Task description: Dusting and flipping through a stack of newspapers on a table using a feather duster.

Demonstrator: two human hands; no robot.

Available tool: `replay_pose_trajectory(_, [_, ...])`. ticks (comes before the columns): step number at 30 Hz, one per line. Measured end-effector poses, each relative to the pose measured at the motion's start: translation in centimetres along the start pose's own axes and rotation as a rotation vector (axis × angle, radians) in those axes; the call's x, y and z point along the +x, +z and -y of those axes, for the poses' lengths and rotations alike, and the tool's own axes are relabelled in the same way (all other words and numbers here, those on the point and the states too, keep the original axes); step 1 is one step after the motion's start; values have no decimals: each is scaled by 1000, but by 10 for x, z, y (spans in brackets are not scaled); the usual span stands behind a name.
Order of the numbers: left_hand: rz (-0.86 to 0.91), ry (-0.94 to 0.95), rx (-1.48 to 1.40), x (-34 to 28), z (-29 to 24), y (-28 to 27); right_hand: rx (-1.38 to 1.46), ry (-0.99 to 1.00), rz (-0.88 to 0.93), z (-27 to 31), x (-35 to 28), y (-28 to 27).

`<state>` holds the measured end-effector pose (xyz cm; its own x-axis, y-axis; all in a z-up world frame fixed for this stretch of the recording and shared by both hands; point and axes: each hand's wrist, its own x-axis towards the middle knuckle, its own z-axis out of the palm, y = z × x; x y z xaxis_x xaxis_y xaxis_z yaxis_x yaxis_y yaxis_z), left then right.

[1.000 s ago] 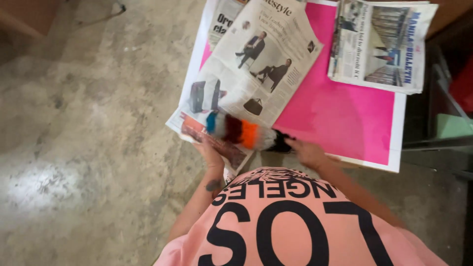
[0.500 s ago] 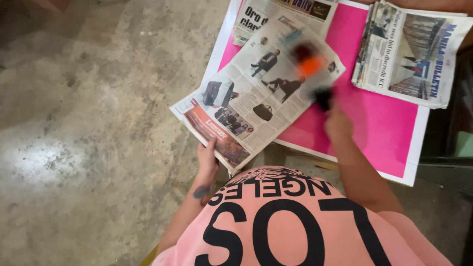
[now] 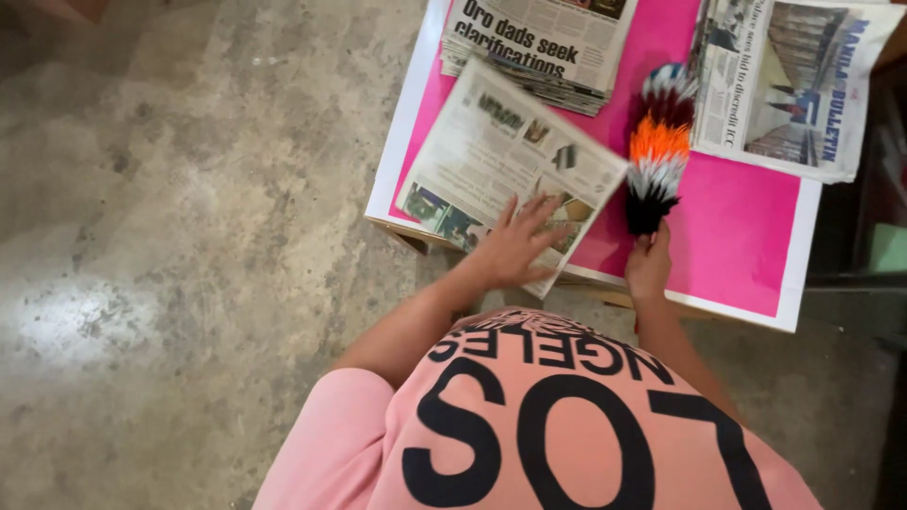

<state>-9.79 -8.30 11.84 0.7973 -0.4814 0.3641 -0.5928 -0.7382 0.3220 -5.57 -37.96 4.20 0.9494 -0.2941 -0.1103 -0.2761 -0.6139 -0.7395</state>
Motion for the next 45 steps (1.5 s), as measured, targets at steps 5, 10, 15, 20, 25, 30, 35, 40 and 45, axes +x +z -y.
replay_pose_trajectory(5, [-190,184,328,-61,27,46,-54,23,-34,-58,-10,-4])
replay_pose_trajectory(10, [-292,257,278,-64,77,65,-55,75,-58,-31,-46,-18])
replay_pose_trajectory(15, [-161,263,141,-59,113,42,18,81,-75,-28,-65,-7])
replay_pose_trajectory(20, [-282,-375,-375,28,110,-65,54,-7,-235,-44,-65,28])
replay_pose_trajectory(25, [-821,-720,-1172,128,112,-107,199,-8,-223,-14,-76,48])
replay_pose_trajectory(30, [-979,-666,-1560,184,184,-65,340,-5,-118,25,-88,31])
replay_pose_trajectory(35, [-446,-1211,-1589,195,290,68,143,158,-180,21,-88,29])
replay_pose_trajectory(40, [-326,-1294,-1362,166,282,128,-40,153,-78,14,-60,10])
replay_pose_trajectory(45, [-564,-1313,-876,167,274,154,-122,-63,-20,1,14,-11])
